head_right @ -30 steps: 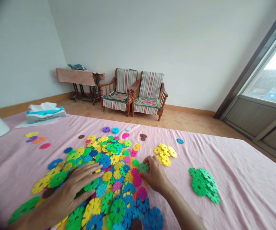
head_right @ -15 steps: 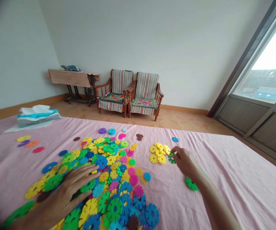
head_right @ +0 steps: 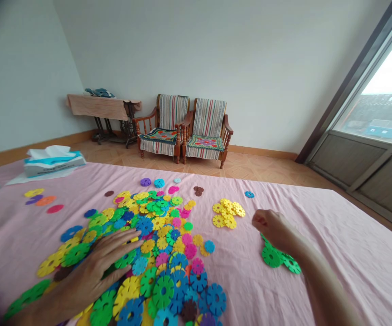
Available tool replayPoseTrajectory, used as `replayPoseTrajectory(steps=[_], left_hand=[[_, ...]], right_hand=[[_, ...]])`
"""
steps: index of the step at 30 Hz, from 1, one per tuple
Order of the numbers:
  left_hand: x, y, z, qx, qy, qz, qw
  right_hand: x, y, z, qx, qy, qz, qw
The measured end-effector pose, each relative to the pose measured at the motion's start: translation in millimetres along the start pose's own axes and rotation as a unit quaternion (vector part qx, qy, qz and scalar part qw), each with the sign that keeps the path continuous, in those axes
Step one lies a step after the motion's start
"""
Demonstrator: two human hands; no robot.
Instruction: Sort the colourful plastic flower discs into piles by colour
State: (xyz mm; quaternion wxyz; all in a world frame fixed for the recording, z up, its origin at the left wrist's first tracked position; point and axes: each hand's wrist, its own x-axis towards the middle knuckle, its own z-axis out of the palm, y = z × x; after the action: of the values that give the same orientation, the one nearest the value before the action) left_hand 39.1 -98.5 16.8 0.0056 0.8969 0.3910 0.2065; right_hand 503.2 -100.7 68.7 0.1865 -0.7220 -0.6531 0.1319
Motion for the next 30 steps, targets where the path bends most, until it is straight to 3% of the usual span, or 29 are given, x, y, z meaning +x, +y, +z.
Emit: replayPoseTrajectory(steps=[2, 6, 8, 11, 16, 20, 23, 25, 30], left_hand=[[0.2, -0.3, 0.0, 0.004, -0.009, 0.0, 1.0], [-1.1, -2.0, 1.0, 0.012, -0.027, 0.002, 1.0], [-1.8, -2.9, 1.4, 0.011, -0.035, 0.001, 0.999], [-2.1, -3.3, 1.5, 0.006, -0.035, 0.001, 0.999], [-1.2, -2.4, 1.3, 0.01, -0.032, 0.004, 0.999], [-2.5, -2.4, 1.6, 0.016, -0.032, -0.001, 0.999], [-4.4, -3.0, 2.3, 0.017, -0.03, -0.003, 0.999], [-5.3, -3.7, 2.9, 0.018, -0.03, -0.002, 0.999], [-4.7, -5.2, 3.9, 0.014, -0.015, -0.002, 1.0]], right_hand=[[-9.4, -36.8, 7.7, 0.021, -0.112, -0.083, 0.99], [-36.8, -90.9, 23.3, 0.012, -0.269, -0.138, 0.953], [-48.4, -105.1, 31.5, -0.019, -0.297, -0.158, 0.942], [-57.1, -116.2, 43.0, -0.08, -0.282, -0.182, 0.939], [-54.8, -123.7, 48.9, -0.143, -0.338, -0.18, 0.913], [-47.0, -117.7, 40.0, -0.121, -0.359, -0.177, 0.908], [-35.0, -105.8, 33.8, -0.024, -0.347, -0.175, 0.921], [-25.0, -96.5, 33.7, 0.091, -0.344, -0.136, 0.925], [-7.5, -77.8, 43.4, 0.36, -0.362, -0.056, 0.858]])
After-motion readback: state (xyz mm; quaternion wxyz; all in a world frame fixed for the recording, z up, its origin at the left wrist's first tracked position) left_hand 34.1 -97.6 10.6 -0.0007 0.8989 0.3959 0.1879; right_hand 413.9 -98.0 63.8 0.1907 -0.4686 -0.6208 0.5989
